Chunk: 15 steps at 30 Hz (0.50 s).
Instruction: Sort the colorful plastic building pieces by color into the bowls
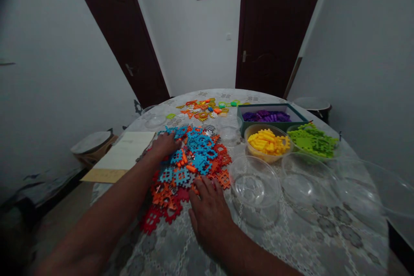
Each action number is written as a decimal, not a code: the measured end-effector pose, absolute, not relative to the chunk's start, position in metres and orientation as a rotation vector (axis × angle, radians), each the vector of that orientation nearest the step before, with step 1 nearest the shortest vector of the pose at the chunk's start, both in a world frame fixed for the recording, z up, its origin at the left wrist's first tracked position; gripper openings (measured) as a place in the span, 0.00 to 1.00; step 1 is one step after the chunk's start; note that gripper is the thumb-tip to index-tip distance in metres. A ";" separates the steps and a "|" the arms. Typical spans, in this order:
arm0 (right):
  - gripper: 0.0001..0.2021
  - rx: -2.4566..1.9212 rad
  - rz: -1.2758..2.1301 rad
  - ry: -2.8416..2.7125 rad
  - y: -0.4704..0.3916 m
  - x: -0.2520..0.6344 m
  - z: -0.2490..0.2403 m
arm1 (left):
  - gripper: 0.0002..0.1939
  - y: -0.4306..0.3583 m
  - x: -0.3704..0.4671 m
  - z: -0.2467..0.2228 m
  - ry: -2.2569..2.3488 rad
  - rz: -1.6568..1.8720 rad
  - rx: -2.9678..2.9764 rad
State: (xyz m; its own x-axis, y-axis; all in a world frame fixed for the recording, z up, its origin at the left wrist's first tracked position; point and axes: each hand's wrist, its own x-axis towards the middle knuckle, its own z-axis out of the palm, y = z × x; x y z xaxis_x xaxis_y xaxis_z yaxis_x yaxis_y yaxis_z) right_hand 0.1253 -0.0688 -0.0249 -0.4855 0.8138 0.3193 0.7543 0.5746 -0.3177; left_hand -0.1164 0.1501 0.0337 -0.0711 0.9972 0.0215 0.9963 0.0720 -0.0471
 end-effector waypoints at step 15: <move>0.22 -1.261 0.228 -2.398 -0.072 0.128 -0.009 | 0.27 0.094 -0.138 0.027 -1.854 -0.147 -2.252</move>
State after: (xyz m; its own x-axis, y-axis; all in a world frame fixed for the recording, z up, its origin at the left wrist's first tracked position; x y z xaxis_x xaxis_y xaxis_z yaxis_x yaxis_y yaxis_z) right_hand 0.1277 -0.0717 -0.0086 -0.5007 0.8165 0.2875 0.7478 0.5752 -0.3314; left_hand -0.1385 0.0937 0.0274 0.1986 0.9560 0.2159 0.9781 -0.1794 -0.1055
